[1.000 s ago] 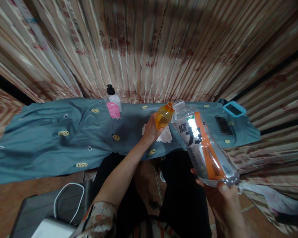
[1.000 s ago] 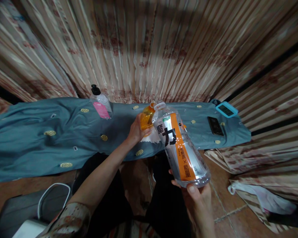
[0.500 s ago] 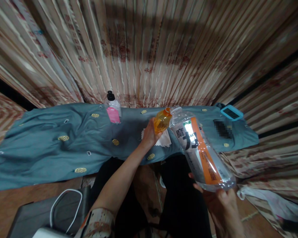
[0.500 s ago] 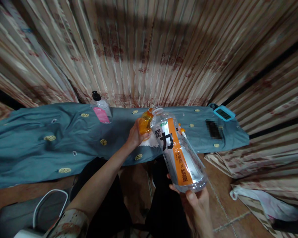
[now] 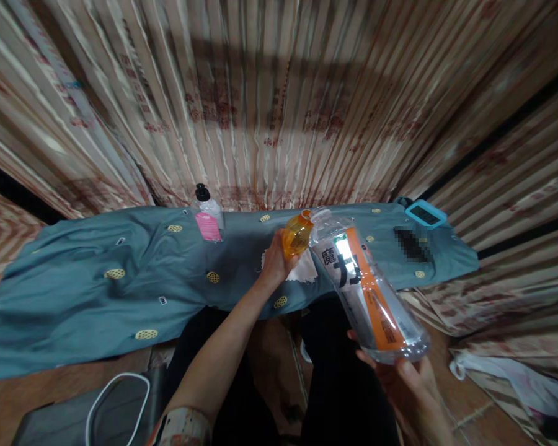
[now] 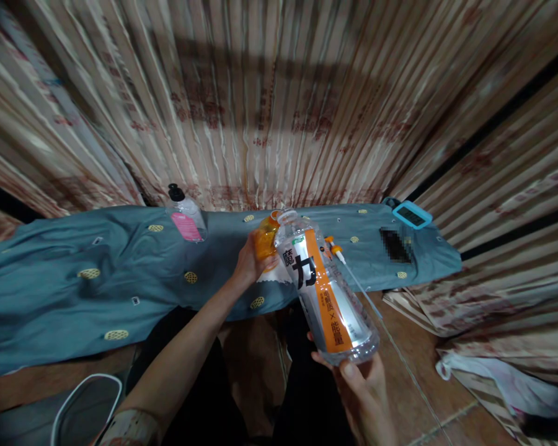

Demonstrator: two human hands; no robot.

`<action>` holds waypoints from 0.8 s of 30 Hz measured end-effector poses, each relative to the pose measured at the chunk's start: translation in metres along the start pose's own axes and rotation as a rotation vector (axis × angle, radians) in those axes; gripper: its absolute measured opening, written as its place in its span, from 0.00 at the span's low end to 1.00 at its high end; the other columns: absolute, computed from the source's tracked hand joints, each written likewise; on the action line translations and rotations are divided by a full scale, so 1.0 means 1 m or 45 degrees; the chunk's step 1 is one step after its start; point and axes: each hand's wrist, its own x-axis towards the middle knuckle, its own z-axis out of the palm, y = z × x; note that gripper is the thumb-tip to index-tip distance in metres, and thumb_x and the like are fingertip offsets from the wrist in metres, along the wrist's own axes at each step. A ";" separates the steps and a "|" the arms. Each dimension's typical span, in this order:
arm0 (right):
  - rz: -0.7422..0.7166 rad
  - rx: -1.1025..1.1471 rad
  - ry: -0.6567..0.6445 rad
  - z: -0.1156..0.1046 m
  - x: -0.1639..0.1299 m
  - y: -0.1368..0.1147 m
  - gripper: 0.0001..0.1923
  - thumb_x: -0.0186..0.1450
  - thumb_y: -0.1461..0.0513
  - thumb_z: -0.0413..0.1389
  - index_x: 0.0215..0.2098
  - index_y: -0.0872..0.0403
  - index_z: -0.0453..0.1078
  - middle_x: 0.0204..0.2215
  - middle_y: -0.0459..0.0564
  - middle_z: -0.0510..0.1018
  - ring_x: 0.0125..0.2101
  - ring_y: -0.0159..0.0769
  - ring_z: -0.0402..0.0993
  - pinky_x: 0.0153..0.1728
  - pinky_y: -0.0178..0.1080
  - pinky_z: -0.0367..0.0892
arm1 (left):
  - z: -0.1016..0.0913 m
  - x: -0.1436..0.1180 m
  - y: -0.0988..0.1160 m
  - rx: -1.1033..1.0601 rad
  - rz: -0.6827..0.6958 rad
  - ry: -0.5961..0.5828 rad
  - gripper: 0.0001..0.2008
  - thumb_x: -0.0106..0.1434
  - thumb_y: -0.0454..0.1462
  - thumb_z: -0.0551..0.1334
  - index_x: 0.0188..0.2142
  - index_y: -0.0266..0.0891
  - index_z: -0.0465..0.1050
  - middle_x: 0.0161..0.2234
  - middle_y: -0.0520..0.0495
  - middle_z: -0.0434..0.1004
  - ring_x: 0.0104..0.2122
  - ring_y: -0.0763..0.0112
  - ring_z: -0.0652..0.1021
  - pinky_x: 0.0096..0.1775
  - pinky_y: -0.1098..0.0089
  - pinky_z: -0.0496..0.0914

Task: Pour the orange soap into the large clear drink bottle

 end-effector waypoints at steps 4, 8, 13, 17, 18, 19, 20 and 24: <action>0.004 0.030 0.026 0.005 -0.001 -0.001 0.33 0.53 0.50 0.76 0.55 0.44 0.78 0.45 0.48 0.89 0.39 0.41 0.89 0.38 0.36 0.82 | -0.001 0.000 0.003 0.006 -0.006 0.010 0.27 0.56 0.33 0.73 0.54 0.42 0.69 0.53 0.41 0.81 0.53 0.50 0.83 0.54 0.53 0.79; 0.013 0.047 0.057 0.008 0.000 -0.002 0.37 0.49 0.50 0.78 0.55 0.45 0.77 0.42 0.47 0.89 0.38 0.41 0.89 0.37 0.34 0.82 | -0.001 -0.001 0.005 0.036 -0.037 0.009 0.30 0.55 0.31 0.73 0.55 0.39 0.67 0.54 0.37 0.80 0.54 0.48 0.83 0.56 0.52 0.78; 0.008 0.044 0.084 0.009 0.000 -0.003 0.36 0.49 0.50 0.79 0.53 0.47 0.77 0.41 0.49 0.89 0.38 0.42 0.89 0.37 0.35 0.83 | 0.001 0.000 -0.001 0.014 0.016 0.005 0.29 0.55 0.33 0.73 0.54 0.41 0.66 0.53 0.39 0.81 0.53 0.49 0.83 0.55 0.51 0.78; 0.012 0.030 0.090 0.008 0.000 -0.002 0.36 0.47 0.49 0.80 0.51 0.47 0.78 0.40 0.48 0.89 0.37 0.42 0.89 0.36 0.35 0.82 | 0.002 0.000 -0.005 0.014 0.039 0.012 0.29 0.55 0.33 0.73 0.55 0.41 0.66 0.53 0.40 0.80 0.53 0.50 0.83 0.55 0.51 0.79; 0.011 0.025 0.091 0.008 0.000 -0.002 0.36 0.47 0.49 0.80 0.51 0.47 0.78 0.40 0.48 0.89 0.36 0.42 0.89 0.37 0.35 0.82 | 0.002 0.000 -0.005 0.019 0.046 0.014 0.28 0.56 0.33 0.72 0.54 0.41 0.66 0.53 0.40 0.80 0.52 0.50 0.83 0.55 0.52 0.79; 0.008 0.021 0.091 0.008 0.000 -0.002 0.37 0.47 0.49 0.80 0.51 0.47 0.78 0.40 0.49 0.89 0.36 0.42 0.89 0.37 0.35 0.82 | 0.003 0.000 -0.006 0.021 0.059 0.017 0.27 0.56 0.33 0.72 0.54 0.41 0.67 0.53 0.40 0.80 0.52 0.51 0.83 0.55 0.52 0.78; 0.003 0.018 0.092 0.007 0.000 -0.002 0.37 0.47 0.49 0.80 0.52 0.48 0.78 0.40 0.49 0.89 0.37 0.43 0.89 0.37 0.35 0.83 | 0.003 0.000 -0.007 0.020 0.073 0.022 0.27 0.56 0.33 0.71 0.54 0.41 0.67 0.53 0.40 0.80 0.52 0.51 0.83 0.55 0.52 0.79; -0.014 0.002 0.089 0.007 0.000 -0.003 0.38 0.47 0.49 0.79 0.54 0.49 0.77 0.40 0.51 0.89 0.37 0.46 0.89 0.35 0.38 0.84 | 0.003 0.001 -0.008 0.031 0.078 0.020 0.29 0.55 0.33 0.72 0.56 0.40 0.67 0.54 0.40 0.80 0.54 0.50 0.82 0.55 0.52 0.79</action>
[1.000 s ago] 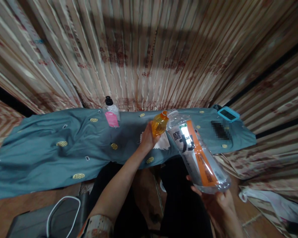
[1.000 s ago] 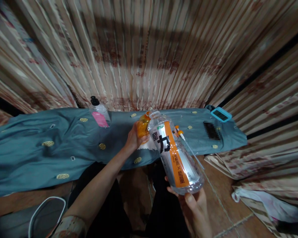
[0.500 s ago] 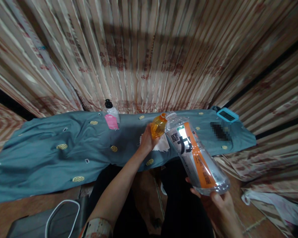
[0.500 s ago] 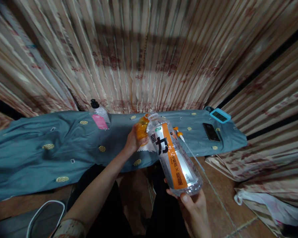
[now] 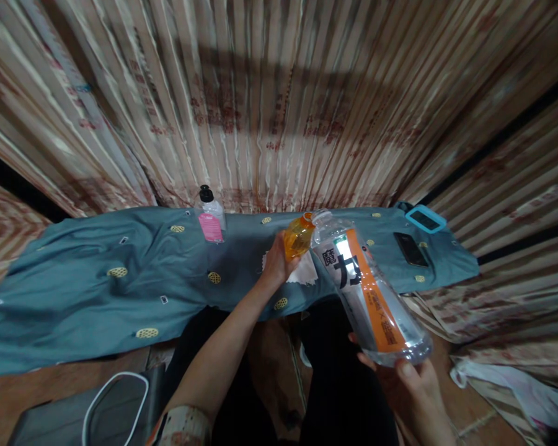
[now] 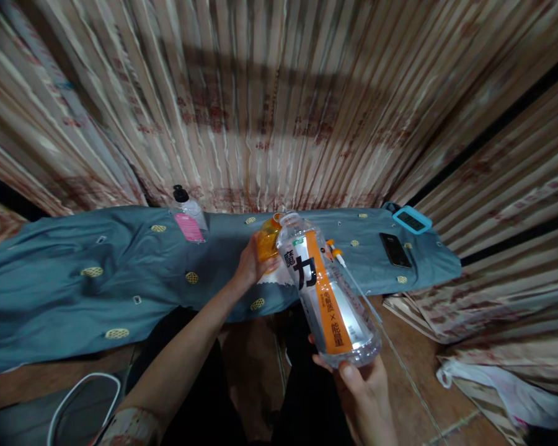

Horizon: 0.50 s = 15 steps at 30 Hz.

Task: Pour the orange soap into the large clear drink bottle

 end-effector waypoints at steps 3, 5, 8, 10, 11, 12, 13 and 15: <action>0.004 -0.002 -0.010 0.001 0.000 -0.001 0.44 0.47 0.49 0.79 0.59 0.48 0.74 0.40 0.51 0.89 0.37 0.48 0.89 0.35 0.39 0.84 | 0.000 0.000 0.000 0.008 -0.025 -0.012 0.30 0.55 0.33 0.72 0.56 0.40 0.67 0.55 0.40 0.80 0.55 0.50 0.82 0.57 0.51 0.78; 0.012 0.005 -0.010 0.002 0.000 -0.002 0.44 0.47 0.49 0.80 0.59 0.48 0.74 0.40 0.50 0.89 0.37 0.47 0.89 0.35 0.38 0.84 | 0.000 0.000 0.001 0.005 -0.028 -0.018 0.30 0.56 0.32 0.72 0.56 0.41 0.67 0.55 0.41 0.80 0.56 0.51 0.82 0.57 0.51 0.78; 0.026 0.012 -0.009 0.004 0.000 -0.003 0.40 0.45 0.49 0.80 0.53 0.47 0.76 0.39 0.47 0.89 0.36 0.45 0.89 0.35 0.36 0.83 | 0.000 -0.001 0.002 0.004 -0.030 -0.017 0.30 0.56 0.32 0.72 0.57 0.42 0.67 0.56 0.42 0.80 0.56 0.52 0.82 0.57 0.52 0.78; 0.029 0.014 -0.011 0.004 0.001 -0.003 0.39 0.45 0.48 0.80 0.51 0.47 0.77 0.39 0.47 0.89 0.36 0.44 0.89 0.34 0.35 0.83 | 0.000 -0.001 0.002 0.004 -0.029 -0.015 0.31 0.56 0.32 0.73 0.57 0.43 0.66 0.56 0.42 0.80 0.57 0.52 0.82 0.57 0.53 0.78; 0.028 0.012 -0.011 0.004 0.001 -0.003 0.39 0.44 0.48 0.80 0.51 0.47 0.77 0.39 0.47 0.89 0.36 0.45 0.89 0.34 0.35 0.83 | 0.000 -0.002 0.002 0.004 -0.027 -0.014 0.31 0.56 0.32 0.73 0.58 0.43 0.66 0.56 0.42 0.80 0.57 0.51 0.81 0.58 0.52 0.78; 0.024 0.011 -0.012 0.003 0.001 -0.003 0.40 0.44 0.48 0.80 0.52 0.47 0.77 0.38 0.47 0.89 0.36 0.45 0.89 0.34 0.35 0.83 | 0.001 -0.002 0.002 0.005 -0.025 -0.015 0.31 0.56 0.32 0.73 0.58 0.42 0.66 0.56 0.41 0.79 0.58 0.51 0.81 0.58 0.52 0.78; 0.020 0.010 -0.015 0.003 0.001 -0.003 0.40 0.44 0.48 0.80 0.53 0.47 0.76 0.38 0.48 0.89 0.36 0.46 0.89 0.34 0.36 0.83 | 0.001 -0.001 0.002 0.006 -0.025 -0.016 0.31 0.57 0.32 0.73 0.58 0.42 0.66 0.57 0.41 0.79 0.58 0.51 0.81 0.58 0.52 0.78; 0.012 0.005 -0.025 0.002 0.001 -0.002 0.42 0.46 0.48 0.80 0.55 0.47 0.76 0.39 0.49 0.89 0.36 0.46 0.89 0.34 0.36 0.84 | 0.001 -0.001 0.002 0.006 -0.028 -0.019 0.31 0.57 0.32 0.73 0.58 0.42 0.66 0.57 0.40 0.79 0.58 0.51 0.81 0.59 0.51 0.78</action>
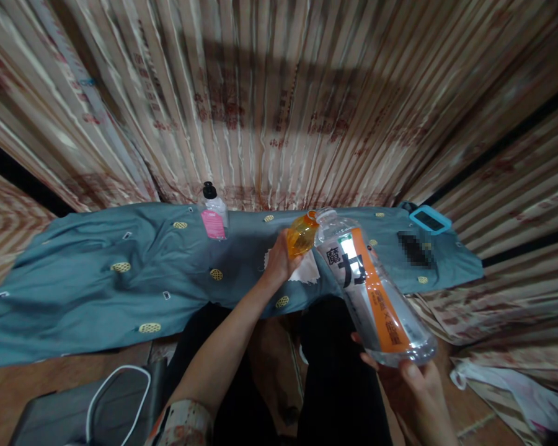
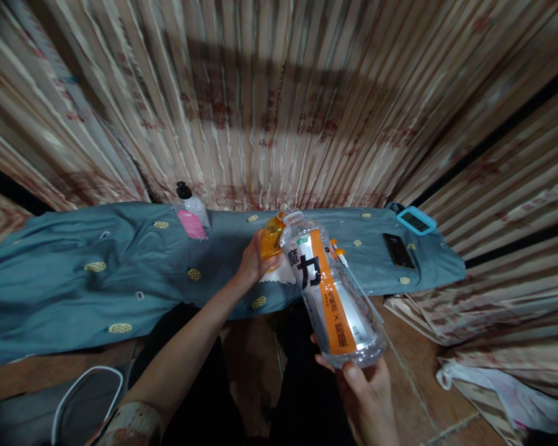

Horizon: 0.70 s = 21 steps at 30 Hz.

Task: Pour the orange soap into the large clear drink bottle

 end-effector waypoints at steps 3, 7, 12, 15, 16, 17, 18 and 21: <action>-0.007 -0.020 -0.017 -0.003 0.001 0.002 0.45 0.48 0.48 0.79 0.61 0.46 0.73 0.40 0.49 0.89 0.37 0.48 0.89 0.35 0.38 0.84 | 0.000 0.000 0.001 -0.008 -0.007 -0.007 0.32 0.58 0.34 0.73 0.59 0.43 0.65 0.57 0.41 0.79 0.58 0.51 0.81 0.59 0.51 0.78; 0.015 -0.046 -0.037 -0.009 0.004 0.005 0.47 0.47 0.48 0.79 0.62 0.48 0.72 0.39 0.53 0.89 0.37 0.52 0.89 0.35 0.42 0.84 | -0.001 0.001 0.001 -0.006 -0.008 0.001 0.30 0.58 0.34 0.73 0.58 0.42 0.66 0.56 0.41 0.79 0.58 0.51 0.81 0.58 0.51 0.78; 0.040 -0.044 -0.051 -0.015 0.006 0.008 0.46 0.49 0.48 0.78 0.62 0.49 0.72 0.40 0.54 0.89 0.39 0.55 0.89 0.36 0.46 0.85 | -0.001 0.001 0.003 0.045 -0.004 0.002 0.33 0.56 0.32 0.73 0.59 0.40 0.65 0.57 0.38 0.78 0.58 0.50 0.81 0.59 0.50 0.78; 0.036 -0.053 -0.046 -0.016 0.006 0.009 0.47 0.50 0.49 0.77 0.64 0.48 0.70 0.41 0.55 0.89 0.40 0.56 0.89 0.37 0.48 0.85 | 0.000 0.000 0.004 0.069 -0.034 -0.009 0.33 0.56 0.32 0.73 0.60 0.39 0.64 0.57 0.38 0.78 0.58 0.50 0.81 0.59 0.50 0.78; 0.034 -0.058 -0.045 -0.016 0.006 0.009 0.48 0.50 0.49 0.77 0.65 0.48 0.70 0.41 0.55 0.89 0.39 0.56 0.89 0.37 0.48 0.85 | 0.000 0.000 0.004 0.073 -0.042 -0.011 0.34 0.57 0.32 0.73 0.60 0.39 0.64 0.57 0.38 0.78 0.58 0.50 0.81 0.59 0.50 0.78; 0.032 -0.063 -0.047 -0.017 0.006 0.009 0.47 0.50 0.49 0.77 0.65 0.48 0.70 0.41 0.56 0.89 0.40 0.56 0.89 0.37 0.48 0.85 | 0.000 0.000 0.004 0.075 -0.046 -0.013 0.34 0.57 0.32 0.73 0.60 0.40 0.64 0.57 0.38 0.78 0.58 0.50 0.81 0.59 0.50 0.78; 0.032 -0.067 -0.050 -0.017 0.006 0.009 0.47 0.51 0.49 0.77 0.65 0.48 0.70 0.41 0.56 0.89 0.40 0.56 0.89 0.37 0.48 0.85 | 0.000 0.000 0.003 0.074 -0.048 -0.014 0.34 0.57 0.33 0.73 0.61 0.40 0.64 0.57 0.39 0.78 0.59 0.50 0.80 0.59 0.50 0.78; 0.038 -0.083 -0.052 -0.016 0.006 0.008 0.48 0.51 0.47 0.76 0.66 0.48 0.69 0.41 0.56 0.89 0.40 0.56 0.89 0.37 0.48 0.85 | 0.000 0.000 0.001 0.046 -0.033 -0.021 0.35 0.57 0.33 0.74 0.61 0.42 0.64 0.58 0.40 0.78 0.59 0.52 0.80 0.60 0.52 0.77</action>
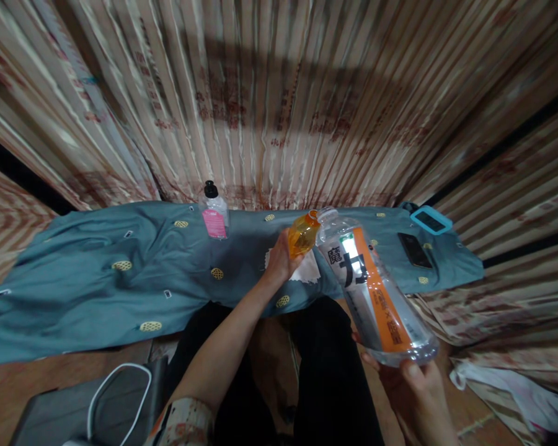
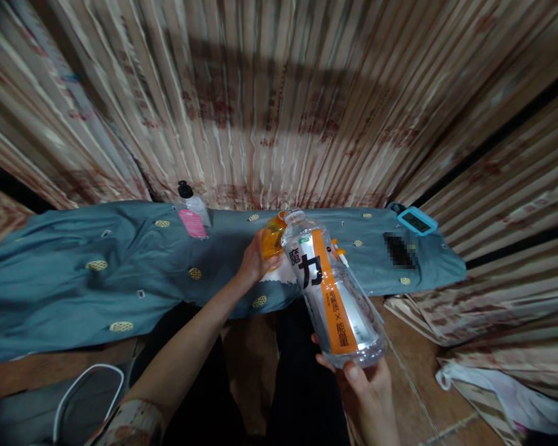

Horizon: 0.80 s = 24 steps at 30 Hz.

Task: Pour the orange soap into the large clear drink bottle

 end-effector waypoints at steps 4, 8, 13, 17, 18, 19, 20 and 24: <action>0.012 -0.009 0.005 0.001 -0.001 -0.002 0.47 0.52 0.47 0.76 0.65 0.49 0.69 0.40 0.56 0.89 0.40 0.55 0.89 0.38 0.47 0.84 | 0.000 0.000 -0.001 -0.014 0.039 0.010 0.32 0.58 0.33 0.73 0.59 0.43 0.65 0.57 0.41 0.79 0.59 0.52 0.80 0.60 0.51 0.77; 0.002 0.009 0.017 0.003 -0.002 -0.002 0.48 0.50 0.48 0.77 0.65 0.50 0.70 0.42 0.57 0.88 0.40 0.57 0.89 0.38 0.48 0.84 | 0.000 0.000 0.001 -0.002 0.007 0.011 0.33 0.57 0.32 0.73 0.60 0.41 0.64 0.57 0.39 0.78 0.59 0.50 0.81 0.59 0.51 0.78; 0.016 0.008 0.013 0.001 -0.001 -0.001 0.50 0.50 0.48 0.77 0.67 0.48 0.68 0.41 0.55 0.88 0.41 0.57 0.88 0.37 0.49 0.84 | -0.001 0.000 0.003 -0.030 -0.014 -0.003 0.33 0.57 0.31 0.72 0.60 0.40 0.64 0.58 0.38 0.78 0.60 0.50 0.80 0.60 0.51 0.77; 0.028 0.001 0.010 0.000 0.000 0.000 0.50 0.49 0.48 0.77 0.67 0.48 0.68 0.41 0.55 0.88 0.41 0.57 0.88 0.38 0.49 0.84 | -0.001 0.000 0.004 -0.033 -0.011 -0.004 0.32 0.57 0.32 0.73 0.59 0.41 0.65 0.58 0.38 0.78 0.60 0.51 0.80 0.60 0.51 0.77; 0.030 0.000 0.013 -0.001 0.001 0.000 0.50 0.49 0.48 0.77 0.66 0.49 0.68 0.41 0.55 0.88 0.40 0.57 0.88 0.38 0.49 0.84 | -0.001 0.000 0.004 -0.028 -0.011 -0.001 0.32 0.57 0.32 0.73 0.59 0.40 0.64 0.58 0.38 0.78 0.60 0.50 0.80 0.60 0.51 0.77; 0.032 -0.001 0.015 -0.001 0.001 0.000 0.49 0.50 0.49 0.77 0.66 0.49 0.68 0.41 0.55 0.88 0.41 0.57 0.88 0.38 0.49 0.84 | -0.001 0.000 0.003 -0.024 -0.008 0.003 0.33 0.57 0.32 0.73 0.59 0.40 0.64 0.58 0.38 0.78 0.60 0.50 0.80 0.60 0.51 0.77; 0.032 -0.002 0.015 -0.001 0.001 0.000 0.49 0.50 0.49 0.76 0.66 0.49 0.68 0.41 0.55 0.88 0.41 0.57 0.88 0.38 0.49 0.84 | 0.000 0.000 0.003 -0.019 -0.002 0.009 0.33 0.57 0.32 0.73 0.60 0.40 0.64 0.58 0.38 0.78 0.60 0.50 0.80 0.60 0.51 0.77; 0.021 -0.012 0.010 -0.001 0.000 0.000 0.48 0.52 0.49 0.76 0.67 0.48 0.68 0.42 0.56 0.88 0.41 0.58 0.88 0.38 0.52 0.84 | 0.000 0.000 0.001 -0.012 0.029 0.013 0.33 0.58 0.33 0.73 0.60 0.41 0.64 0.58 0.38 0.78 0.60 0.51 0.80 0.60 0.51 0.77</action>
